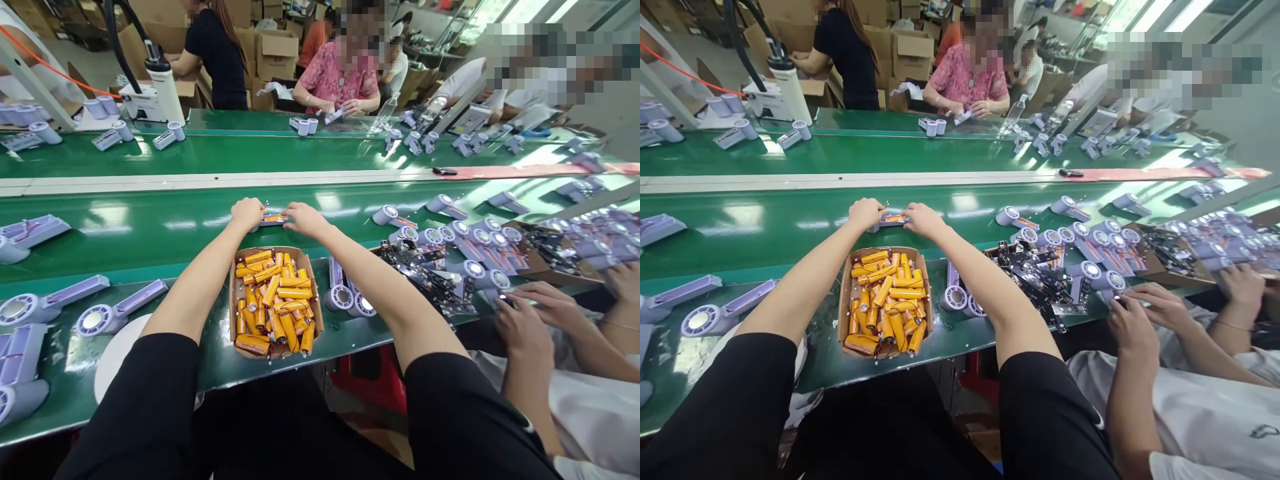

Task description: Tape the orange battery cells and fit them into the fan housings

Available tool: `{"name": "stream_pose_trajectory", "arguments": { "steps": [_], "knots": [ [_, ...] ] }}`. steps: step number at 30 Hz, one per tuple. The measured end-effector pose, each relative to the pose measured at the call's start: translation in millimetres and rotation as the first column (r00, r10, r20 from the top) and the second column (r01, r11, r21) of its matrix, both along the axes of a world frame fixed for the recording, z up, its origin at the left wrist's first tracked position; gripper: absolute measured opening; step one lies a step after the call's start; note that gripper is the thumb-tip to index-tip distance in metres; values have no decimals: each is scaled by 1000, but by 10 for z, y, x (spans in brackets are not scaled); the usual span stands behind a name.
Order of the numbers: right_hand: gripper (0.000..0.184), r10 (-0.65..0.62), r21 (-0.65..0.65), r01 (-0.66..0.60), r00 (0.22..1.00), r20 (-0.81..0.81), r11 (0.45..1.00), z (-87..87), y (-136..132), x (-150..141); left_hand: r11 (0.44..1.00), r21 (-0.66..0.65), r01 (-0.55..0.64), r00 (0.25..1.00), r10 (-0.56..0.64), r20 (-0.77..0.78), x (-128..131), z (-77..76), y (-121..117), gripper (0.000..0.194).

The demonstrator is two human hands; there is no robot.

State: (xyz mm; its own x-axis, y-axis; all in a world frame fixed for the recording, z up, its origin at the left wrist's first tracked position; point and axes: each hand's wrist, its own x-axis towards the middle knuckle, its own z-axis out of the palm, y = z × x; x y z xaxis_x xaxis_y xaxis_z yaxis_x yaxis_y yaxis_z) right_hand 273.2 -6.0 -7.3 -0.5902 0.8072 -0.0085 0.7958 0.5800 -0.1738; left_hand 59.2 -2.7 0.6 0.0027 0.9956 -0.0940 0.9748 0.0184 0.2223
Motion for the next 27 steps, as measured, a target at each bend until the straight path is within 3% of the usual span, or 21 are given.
{"name": "stream_pose_trajectory", "arguments": {
  "steps": [6, 12, 15, 19, 23, 27],
  "knots": [
    [30, 56, -26, -55, 998, 36, 998, -107, 160, -7, 999, -5, 40, 999, -40, 35, 39, -49, 86, 35],
    [26, 46, -90, -51, 998, -52, 995, -209, 260, 54, 998, -4, 60, 996, -60, 64, 121, -110, 155, 36],
    [23, -39, -123, 24, 992, -123, 992, -215, 348, 118, 998, -7, 64, 996, -63, 69, 163, -115, 166, 37],
    [36, -200, -143, 174, 961, -190, 974, -96, 495, 283, 997, -15, 77, 995, -75, 71, 221, -95, 164, 37],
    [35, -251, -142, 246, 968, -19, 959, 70, 546, 490, 996, -11, 84, 994, -83, 77, 261, -73, 155, 37],
    [14, -184, -138, 203, 972, 143, 969, 124, 456, 557, 995, -14, 95, 992, -93, 82, 294, -74, 164, 35]
  ]
}}
